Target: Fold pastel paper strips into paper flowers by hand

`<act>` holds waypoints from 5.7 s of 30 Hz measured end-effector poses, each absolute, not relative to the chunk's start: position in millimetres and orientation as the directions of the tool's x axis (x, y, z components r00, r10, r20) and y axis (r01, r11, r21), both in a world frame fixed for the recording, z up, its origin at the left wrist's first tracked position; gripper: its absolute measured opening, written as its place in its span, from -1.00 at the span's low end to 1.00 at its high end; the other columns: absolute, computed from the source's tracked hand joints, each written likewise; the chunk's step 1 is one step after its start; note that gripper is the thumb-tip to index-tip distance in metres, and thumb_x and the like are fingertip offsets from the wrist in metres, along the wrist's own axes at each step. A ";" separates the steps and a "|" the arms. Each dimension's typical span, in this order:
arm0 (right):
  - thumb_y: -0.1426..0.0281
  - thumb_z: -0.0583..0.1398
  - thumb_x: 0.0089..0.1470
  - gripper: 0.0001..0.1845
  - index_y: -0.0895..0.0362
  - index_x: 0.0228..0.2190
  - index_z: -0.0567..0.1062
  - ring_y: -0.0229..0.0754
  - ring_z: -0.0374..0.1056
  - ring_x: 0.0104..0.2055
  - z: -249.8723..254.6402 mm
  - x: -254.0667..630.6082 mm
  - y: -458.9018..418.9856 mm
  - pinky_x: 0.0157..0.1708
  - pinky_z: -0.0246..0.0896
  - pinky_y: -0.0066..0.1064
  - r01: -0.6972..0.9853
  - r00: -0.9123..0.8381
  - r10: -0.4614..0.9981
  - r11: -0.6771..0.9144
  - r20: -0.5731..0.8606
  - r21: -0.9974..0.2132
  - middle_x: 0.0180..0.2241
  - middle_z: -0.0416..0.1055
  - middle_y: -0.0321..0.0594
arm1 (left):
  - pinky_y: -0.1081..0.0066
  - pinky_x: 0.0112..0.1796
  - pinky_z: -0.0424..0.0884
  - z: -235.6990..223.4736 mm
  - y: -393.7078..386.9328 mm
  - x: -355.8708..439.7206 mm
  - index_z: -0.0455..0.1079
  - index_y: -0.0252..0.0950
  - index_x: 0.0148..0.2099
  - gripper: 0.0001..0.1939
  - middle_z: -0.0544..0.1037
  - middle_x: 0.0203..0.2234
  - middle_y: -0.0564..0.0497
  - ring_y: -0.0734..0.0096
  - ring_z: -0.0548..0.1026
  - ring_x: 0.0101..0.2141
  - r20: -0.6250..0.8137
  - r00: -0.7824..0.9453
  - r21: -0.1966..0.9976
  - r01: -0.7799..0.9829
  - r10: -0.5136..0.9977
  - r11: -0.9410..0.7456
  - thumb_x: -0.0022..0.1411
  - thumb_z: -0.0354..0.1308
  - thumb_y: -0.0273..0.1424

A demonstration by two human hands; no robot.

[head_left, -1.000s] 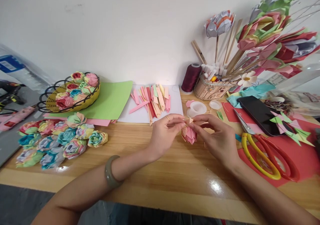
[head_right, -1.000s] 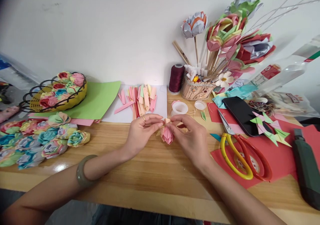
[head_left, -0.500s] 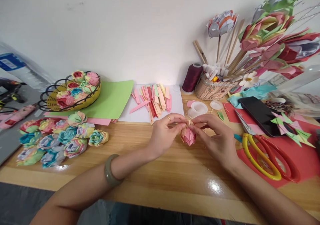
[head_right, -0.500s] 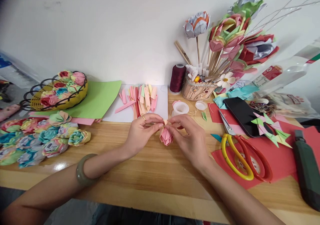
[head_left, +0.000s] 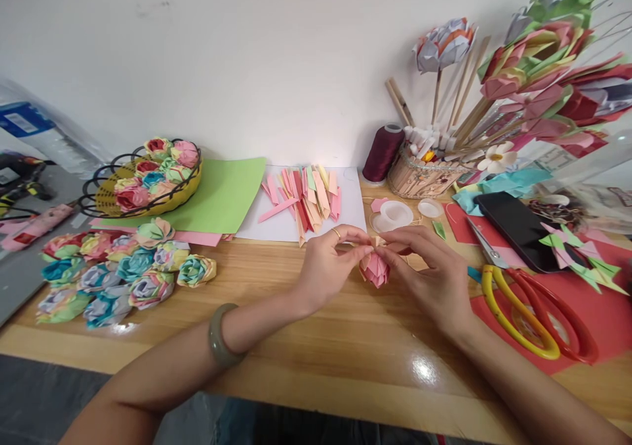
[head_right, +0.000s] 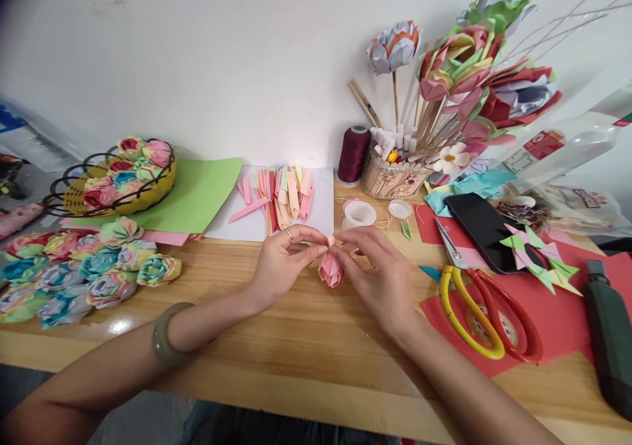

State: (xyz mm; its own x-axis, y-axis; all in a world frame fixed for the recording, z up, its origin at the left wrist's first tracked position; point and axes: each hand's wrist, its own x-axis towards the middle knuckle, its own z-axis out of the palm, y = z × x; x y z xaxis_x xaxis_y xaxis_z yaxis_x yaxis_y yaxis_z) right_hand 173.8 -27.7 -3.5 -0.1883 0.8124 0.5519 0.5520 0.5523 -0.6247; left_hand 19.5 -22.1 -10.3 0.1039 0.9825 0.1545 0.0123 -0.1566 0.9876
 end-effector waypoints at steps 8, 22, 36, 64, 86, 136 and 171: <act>0.42 0.18 0.01 -0.86 0.07 -0.30 0.42 -0.20 0.36 -0.37 -7.9 174.7 -27.2 -0.34 0.32 -0.28 0.584 -0.162 0.818 0.530 0.552 -0.615 -0.33 0.42 -0.20 | 0.46 -0.40 0.42 -8.5 -24.7 20.0 0.40 -0.28 -0.36 -0.93 0.51 -0.52 0.07 0.49 0.47 -0.49 0.159 0.085 0.987 0.001 0.984 -0.160 0.07 0.13 -0.40; 0.42 0.18 0.01 -0.87 0.08 -0.30 0.41 -0.19 0.38 -0.38 -8.5 175.1 -27.7 -0.35 0.33 -0.29 0.584 -0.149 0.828 0.515 0.541 -0.627 -0.36 0.43 -0.21 | 0.48 -0.39 0.43 -11.7 -26.7 19.3 0.46 -0.27 -0.25 -0.83 0.55 -0.48 0.04 0.49 0.49 -0.48 0.214 0.115 0.977 -0.016 0.970 -0.214 0.13 0.07 -0.40; 0.43 0.16 0.02 -0.88 0.09 -0.30 0.41 -0.19 0.37 -0.36 -9.2 176.0 -26.6 -0.33 0.31 -0.29 0.583 -0.211 0.823 0.539 0.527 -0.608 -0.34 0.43 -0.20 | 0.46 -0.32 0.34 -4.9 -13.9 12.1 0.33 -0.32 -0.39 -0.92 0.43 -0.40 0.01 0.49 0.38 -0.37 0.219 0.232 0.958 0.133 0.948 -0.254 0.00 0.18 -0.46; 0.28 0.24 -0.08 -0.81 0.12 -0.41 0.43 -0.21 0.34 -0.39 -9.7 172.4 -21.4 -0.36 0.23 -0.34 0.264 -0.141 0.977 0.195 0.163 -0.945 -0.41 0.41 -0.26 | 0.56 -0.41 0.29 -10.6 -7.6 11.4 0.24 -0.32 -0.43 -0.92 0.33 -0.52 0.12 0.61 0.32 -0.47 0.184 0.346 0.981 -0.008 0.920 -0.194 0.01 0.10 -0.54; 0.54 0.17 -0.01 -0.80 0.04 -0.31 0.41 -0.15 0.36 -0.27 -2.5 175.0 -30.8 -0.29 0.29 -0.28 0.454 -0.303 0.696 0.706 0.651 -0.543 -0.35 0.43 -0.21 | 0.42 -0.28 0.37 -13.7 -11.7 7.5 0.36 -0.26 -0.42 -0.86 0.43 -0.42 0.01 0.48 0.43 -0.35 0.681 0.338 0.640 0.156 0.649 -0.753 0.15 0.02 -0.50; 0.19 0.14 0.00 -0.73 0.16 -0.44 0.40 -0.23 0.31 -0.43 7.0 182.7 -19.2 -0.40 0.21 -0.39 0.246 -0.429 0.899 0.019 -0.091 -0.969 -0.48 0.39 -0.26 | 0.48 -0.42 0.28 -7.4 -2.9 9.2 0.38 -0.41 -0.48 -0.72 0.44 -0.60 0.08 0.57 0.38 -0.54 -0.227 0.457 0.930 -0.161 0.860 0.330 -0.27 0.35 -0.38; 0.23 0.25 -0.17 -0.72 0.19 -0.48 0.38 -0.28 0.28 -0.45 -4.8 175.3 -14.0 -0.41 0.14 -0.40 0.289 -0.410 0.866 -0.173 -0.285 -0.941 -0.48 0.35 -0.29 | 0.53 -0.50 0.23 -16.6 1.4 5.0 0.32 -0.38 -0.50 -0.84 0.40 -0.63 0.10 0.61 0.32 -0.58 -0.286 0.471 0.953 0.044 0.835 0.301 -0.17 0.24 -0.45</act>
State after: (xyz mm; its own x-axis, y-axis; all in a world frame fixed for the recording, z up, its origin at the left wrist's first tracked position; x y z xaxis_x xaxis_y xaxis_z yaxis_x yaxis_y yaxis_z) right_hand 175.3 -14.0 -4.8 -0.4102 0.8661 -0.2855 0.2891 -0.1734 -0.9415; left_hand 5.0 1.4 -16.6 0.4707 0.8348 -0.2856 0.0443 0.3009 0.9526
